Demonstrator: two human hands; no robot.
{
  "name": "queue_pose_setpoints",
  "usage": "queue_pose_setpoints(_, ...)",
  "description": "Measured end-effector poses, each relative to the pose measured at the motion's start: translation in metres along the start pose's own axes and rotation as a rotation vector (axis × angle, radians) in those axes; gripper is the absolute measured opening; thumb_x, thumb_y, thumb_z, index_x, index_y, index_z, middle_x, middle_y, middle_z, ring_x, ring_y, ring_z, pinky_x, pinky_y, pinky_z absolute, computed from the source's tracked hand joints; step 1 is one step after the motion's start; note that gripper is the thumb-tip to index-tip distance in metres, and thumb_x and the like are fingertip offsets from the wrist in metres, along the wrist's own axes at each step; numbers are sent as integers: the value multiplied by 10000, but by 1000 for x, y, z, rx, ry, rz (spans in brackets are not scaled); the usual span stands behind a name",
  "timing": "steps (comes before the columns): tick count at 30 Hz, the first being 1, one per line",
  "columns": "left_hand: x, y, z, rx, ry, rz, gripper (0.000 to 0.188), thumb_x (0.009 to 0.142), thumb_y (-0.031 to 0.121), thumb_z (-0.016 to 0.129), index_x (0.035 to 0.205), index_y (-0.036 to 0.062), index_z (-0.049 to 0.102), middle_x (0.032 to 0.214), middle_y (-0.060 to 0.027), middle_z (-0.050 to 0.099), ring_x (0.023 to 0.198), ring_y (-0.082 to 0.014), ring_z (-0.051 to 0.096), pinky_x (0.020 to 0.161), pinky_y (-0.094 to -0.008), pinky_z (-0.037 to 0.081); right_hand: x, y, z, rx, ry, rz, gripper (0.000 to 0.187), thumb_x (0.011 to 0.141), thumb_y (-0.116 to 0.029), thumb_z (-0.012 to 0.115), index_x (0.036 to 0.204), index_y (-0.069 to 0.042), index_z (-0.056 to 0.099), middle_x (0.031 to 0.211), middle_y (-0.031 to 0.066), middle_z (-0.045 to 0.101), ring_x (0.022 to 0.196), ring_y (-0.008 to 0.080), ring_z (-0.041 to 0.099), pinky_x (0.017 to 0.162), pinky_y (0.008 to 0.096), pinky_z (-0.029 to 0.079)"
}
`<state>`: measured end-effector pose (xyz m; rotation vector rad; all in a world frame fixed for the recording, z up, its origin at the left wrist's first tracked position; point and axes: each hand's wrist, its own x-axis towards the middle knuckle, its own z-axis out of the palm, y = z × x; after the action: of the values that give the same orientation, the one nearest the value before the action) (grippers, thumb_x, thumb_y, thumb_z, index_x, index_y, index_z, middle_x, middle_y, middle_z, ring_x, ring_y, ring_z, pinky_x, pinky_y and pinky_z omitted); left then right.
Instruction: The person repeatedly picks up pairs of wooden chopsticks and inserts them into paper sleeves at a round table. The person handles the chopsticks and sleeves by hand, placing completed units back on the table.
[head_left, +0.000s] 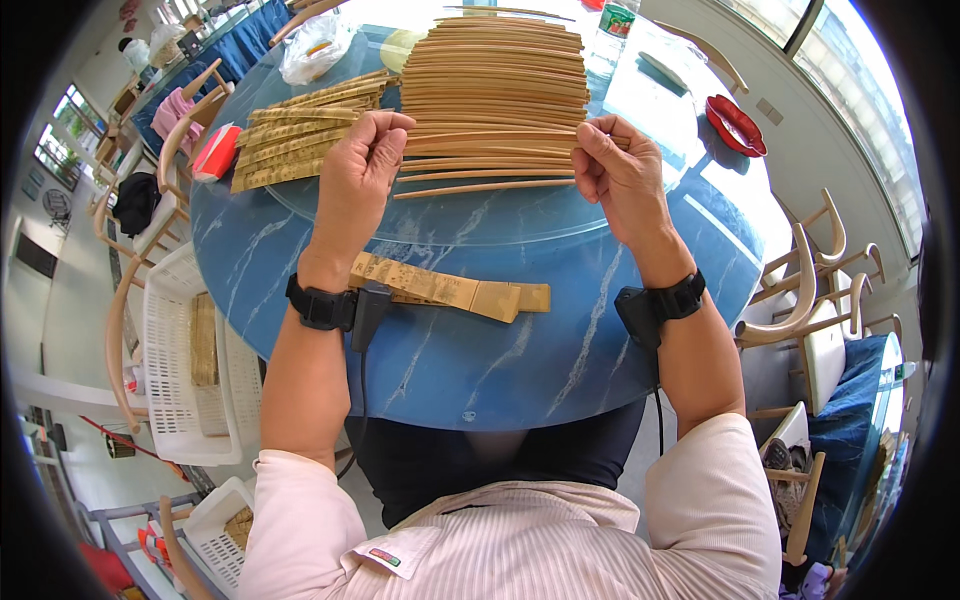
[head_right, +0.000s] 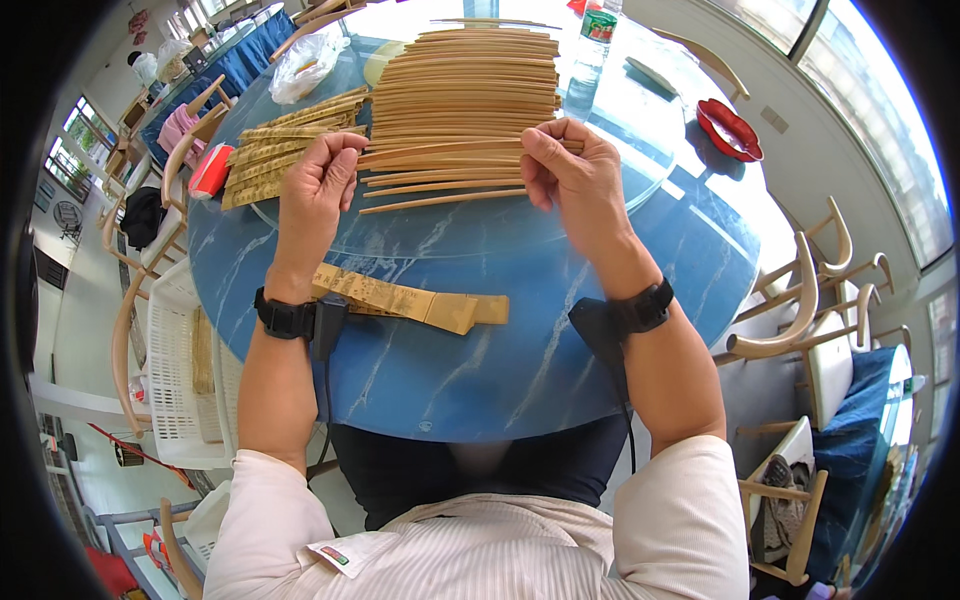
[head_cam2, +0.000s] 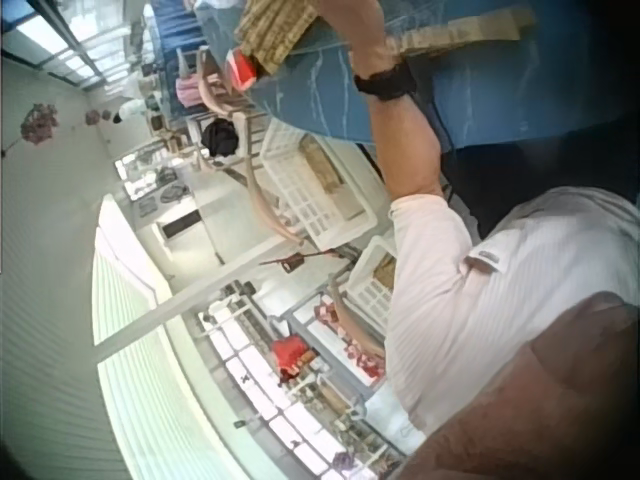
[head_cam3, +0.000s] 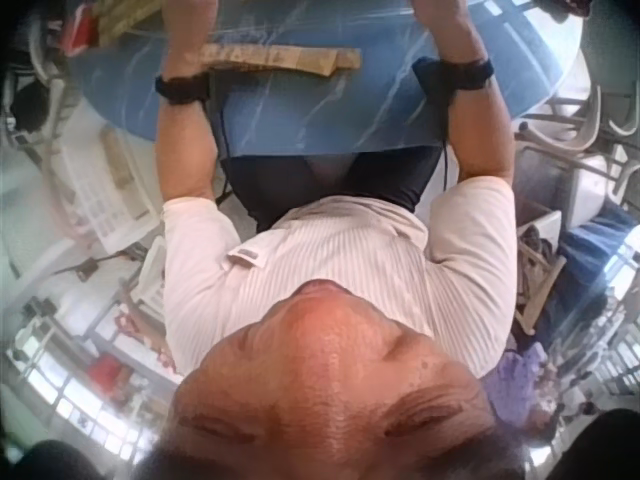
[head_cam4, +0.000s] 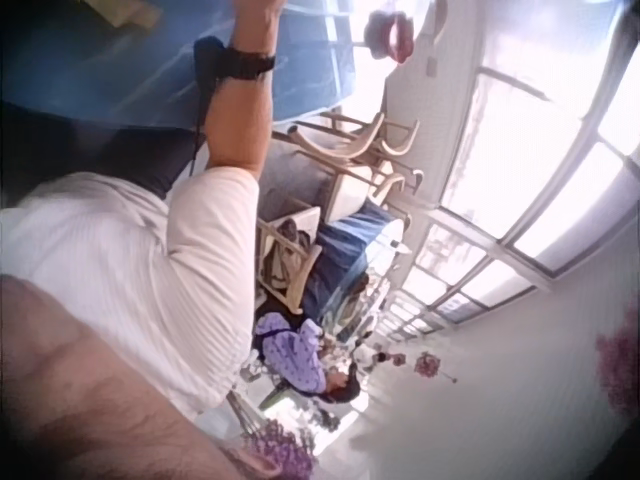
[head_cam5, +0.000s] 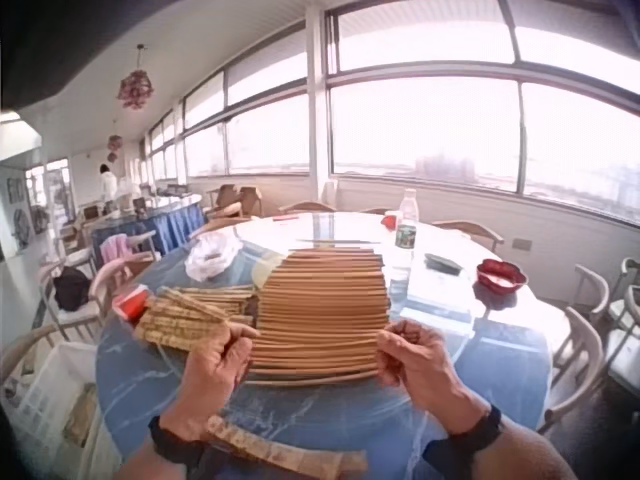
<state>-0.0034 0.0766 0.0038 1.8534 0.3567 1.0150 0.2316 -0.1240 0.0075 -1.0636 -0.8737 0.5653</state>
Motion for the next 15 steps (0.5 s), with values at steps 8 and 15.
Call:
queue_pose_setpoints(8, -4, 2, -8, -57, 125, 126, 148, 1002, 141, 769, 1052, 5, 796, 858, -58, 759, 733, -120, 721, 631, -237, 572, 4, -15, -23, -835, -304, -155, 285, 1076, -271, 674, 1006, 4, 696, 785, 91, 688, 608, 181, 616, 586, 323, 505)
queue_pose_setpoints(15, -37, 34, 28, 94, 67, 351, 224, 983, 148, 780, 1122, -28, 776, 861, -97, 763, 685, -133, 714, 653, -246, 595, -27, -12, 25, -745, -498, -434, 299, 1020, -263, 749, 1047, 31, 699, 836, 150, 698, 735, 279, 665, 687, 385, 543)
